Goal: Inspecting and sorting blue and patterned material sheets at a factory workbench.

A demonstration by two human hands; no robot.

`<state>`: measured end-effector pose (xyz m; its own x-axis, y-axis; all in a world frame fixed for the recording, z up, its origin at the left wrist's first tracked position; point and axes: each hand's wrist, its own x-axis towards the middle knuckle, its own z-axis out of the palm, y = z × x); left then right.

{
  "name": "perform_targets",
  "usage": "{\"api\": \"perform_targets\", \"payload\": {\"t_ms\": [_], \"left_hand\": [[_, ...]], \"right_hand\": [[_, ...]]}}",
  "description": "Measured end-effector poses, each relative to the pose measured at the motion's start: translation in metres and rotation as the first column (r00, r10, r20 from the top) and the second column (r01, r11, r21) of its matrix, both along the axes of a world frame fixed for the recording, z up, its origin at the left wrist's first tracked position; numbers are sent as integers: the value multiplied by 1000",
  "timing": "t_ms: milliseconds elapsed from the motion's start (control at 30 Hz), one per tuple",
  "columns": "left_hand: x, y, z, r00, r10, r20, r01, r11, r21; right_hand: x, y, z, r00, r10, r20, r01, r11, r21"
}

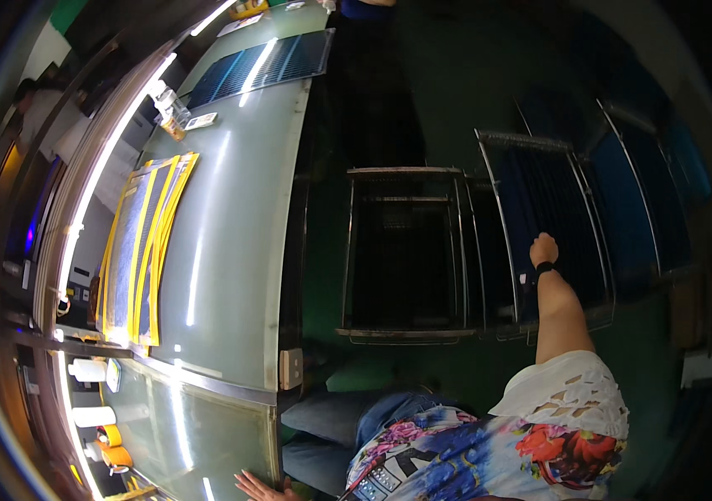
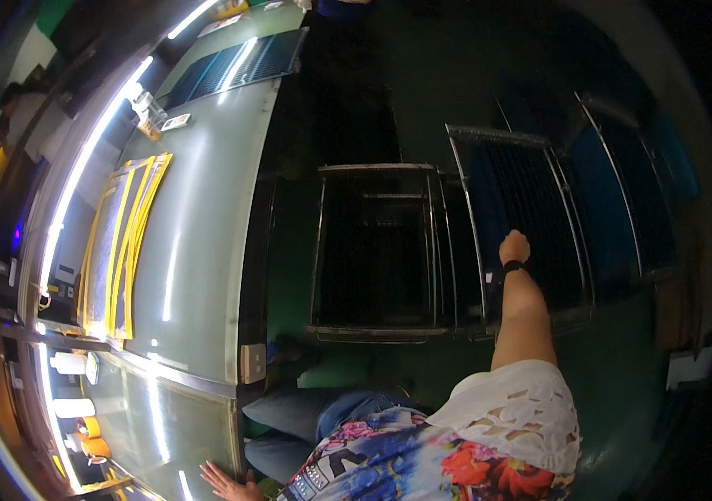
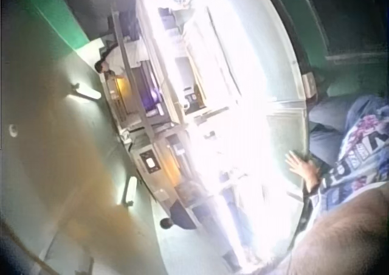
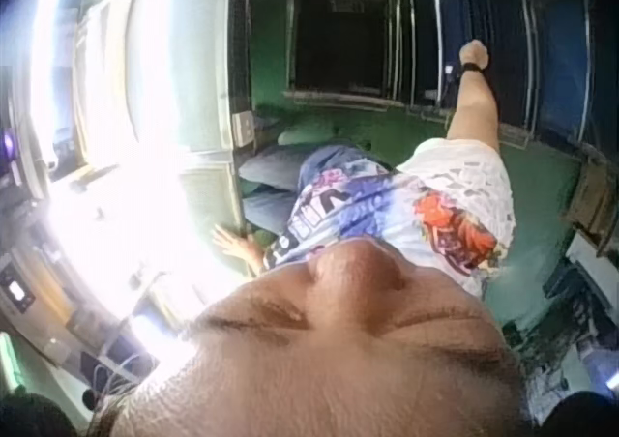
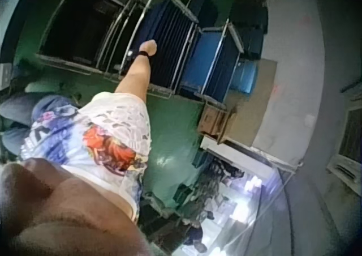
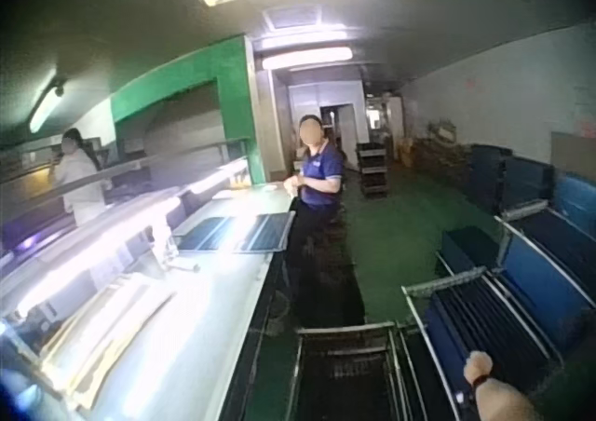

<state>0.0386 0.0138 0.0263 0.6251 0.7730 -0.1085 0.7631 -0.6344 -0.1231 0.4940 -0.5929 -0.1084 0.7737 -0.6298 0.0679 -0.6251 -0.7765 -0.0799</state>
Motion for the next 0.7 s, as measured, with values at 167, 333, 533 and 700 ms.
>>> {"api": "perform_targets", "payload": {"t_ms": [167, 333, 533, 700], "left_hand": [[-5, 4, -6, 1000, 12, 27, -12, 1000, 9], [-2, 1, -5, 995, 3, 97, -3, 1000, -3], [-1, -1, -5, 991, -5, 131, 8, 1000, -21], [-2, 0, -7, 984, 5, 179, -3, 1000, -10]], "right_hand": [[-3, 14, 30, 1000, 17, 21, -17, 999, -31], [-5, 16, 79, 993, -6, 115, 16, 996, -84], [-8, 0, 160, 962, 129, 241, -53, 953, -297], [-6, 10, 252, 897, 201, 394, -91, 955, -282]]}}
